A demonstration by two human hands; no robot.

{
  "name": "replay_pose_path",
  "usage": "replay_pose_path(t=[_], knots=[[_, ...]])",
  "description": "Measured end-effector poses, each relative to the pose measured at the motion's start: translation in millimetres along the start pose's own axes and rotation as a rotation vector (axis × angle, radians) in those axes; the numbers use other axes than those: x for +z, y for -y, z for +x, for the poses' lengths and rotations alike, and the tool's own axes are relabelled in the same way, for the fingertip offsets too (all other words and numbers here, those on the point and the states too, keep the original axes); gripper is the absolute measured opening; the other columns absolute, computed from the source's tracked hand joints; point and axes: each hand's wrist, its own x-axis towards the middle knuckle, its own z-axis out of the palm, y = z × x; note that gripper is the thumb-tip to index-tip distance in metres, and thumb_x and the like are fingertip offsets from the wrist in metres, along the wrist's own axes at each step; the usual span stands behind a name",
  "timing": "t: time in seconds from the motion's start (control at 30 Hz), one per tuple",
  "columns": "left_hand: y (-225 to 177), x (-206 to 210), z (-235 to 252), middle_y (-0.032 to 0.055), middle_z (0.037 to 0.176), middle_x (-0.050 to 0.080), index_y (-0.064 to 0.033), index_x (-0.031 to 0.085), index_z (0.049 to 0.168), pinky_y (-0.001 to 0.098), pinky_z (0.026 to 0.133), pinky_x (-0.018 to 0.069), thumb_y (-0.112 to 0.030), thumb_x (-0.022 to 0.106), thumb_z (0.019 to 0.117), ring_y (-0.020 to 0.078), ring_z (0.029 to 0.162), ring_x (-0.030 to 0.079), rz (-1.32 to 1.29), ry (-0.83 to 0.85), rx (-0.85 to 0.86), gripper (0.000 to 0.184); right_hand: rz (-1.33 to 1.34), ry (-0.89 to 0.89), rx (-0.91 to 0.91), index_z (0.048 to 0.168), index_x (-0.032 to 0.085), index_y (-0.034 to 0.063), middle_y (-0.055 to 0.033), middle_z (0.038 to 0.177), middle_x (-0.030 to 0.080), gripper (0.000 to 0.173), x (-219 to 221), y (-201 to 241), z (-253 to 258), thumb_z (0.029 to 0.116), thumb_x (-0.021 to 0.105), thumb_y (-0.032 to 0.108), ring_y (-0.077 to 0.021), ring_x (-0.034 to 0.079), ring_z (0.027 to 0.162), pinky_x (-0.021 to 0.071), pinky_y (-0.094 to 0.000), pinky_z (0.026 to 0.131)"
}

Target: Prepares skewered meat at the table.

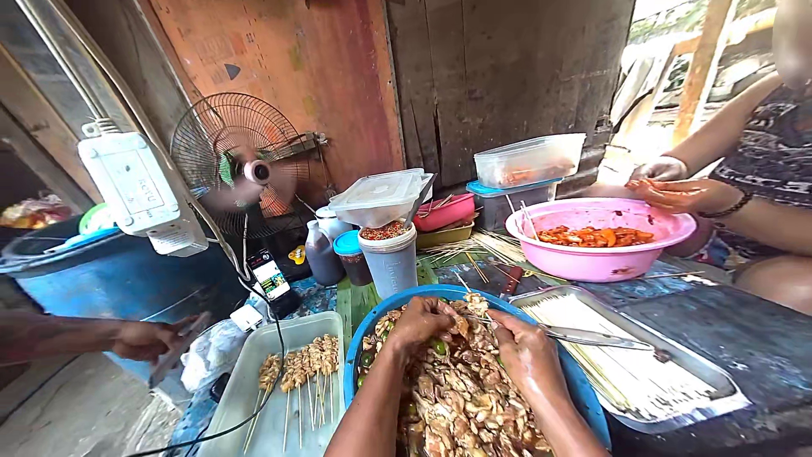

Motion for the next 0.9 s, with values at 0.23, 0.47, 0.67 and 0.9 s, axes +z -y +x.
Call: replay_pose_path(t=[0.23, 0.47, 0.67, 0.9], knots=[[-32, 6, -22, 0.0123, 0.102, 0.071, 0.0025, 0.073, 0.106, 0.0376, 0.088, 0.0532, -0.009, 0.071, 0.0930, 0.0156, 0.093, 0.065, 0.483, 0.395, 0.134, 0.017, 0.025, -0.051, 0.008, 0.121, 0.074, 0.0011, -0.0243, 0.106, 0.073, 0.028, -2, 1, -2, 0.1032, 0.052, 0.003, -0.0419, 0.070, 0.101, 0.0502, -0.0627, 0.091], [-28, 29, -105, 0.0160, 0.164, 0.031, -0.0197, 0.071, 0.125, 0.0769, 0.105, 0.0296, -0.014, 0.091, 0.0709, 0.0498, 0.149, 0.024, 1.118, 0.641, 0.134, 0.058, 0.000, 0.033, -0.015, 0.122, 0.074, 0.0016, -0.0251, 0.107, 0.073, 0.028, 0, 5, 0, 0.1035, 0.052, 0.002, -0.0430, 0.069, 0.102, 0.0495, -0.0637, 0.093], [-29, 8, -82, 0.0248, 0.152, 0.046, -0.0081, 0.069, 0.126, 0.0658, 0.098, 0.0471, 0.001, 0.078, 0.0788, 0.0485, 0.129, 0.052, 1.148, 0.440, 0.152, 0.049, -0.020, 0.050, -0.001, 0.123, 0.073, 0.0019, -0.0256, 0.110, 0.073, 0.028, -2, 6, 0, 0.1039, 0.053, 0.002, -0.0455, 0.068, 0.108, 0.0479, -0.0649, 0.096], [-26, -17, -10, 0.0223, 0.142, 0.053, -0.0121, 0.072, 0.125, 0.0606, 0.091, 0.0543, -0.001, 0.075, 0.0842, 0.0409, 0.117, 0.062, 1.133, 0.159, 0.177, 0.042, -0.029, 0.019, 0.018, 0.125, 0.072, 0.0001, -0.0270, 0.114, 0.072, 0.029, -2, 4, 3, 0.1050, 0.050, 0.004, -0.0455, 0.067, 0.112, 0.0457, -0.0647, 0.099]])
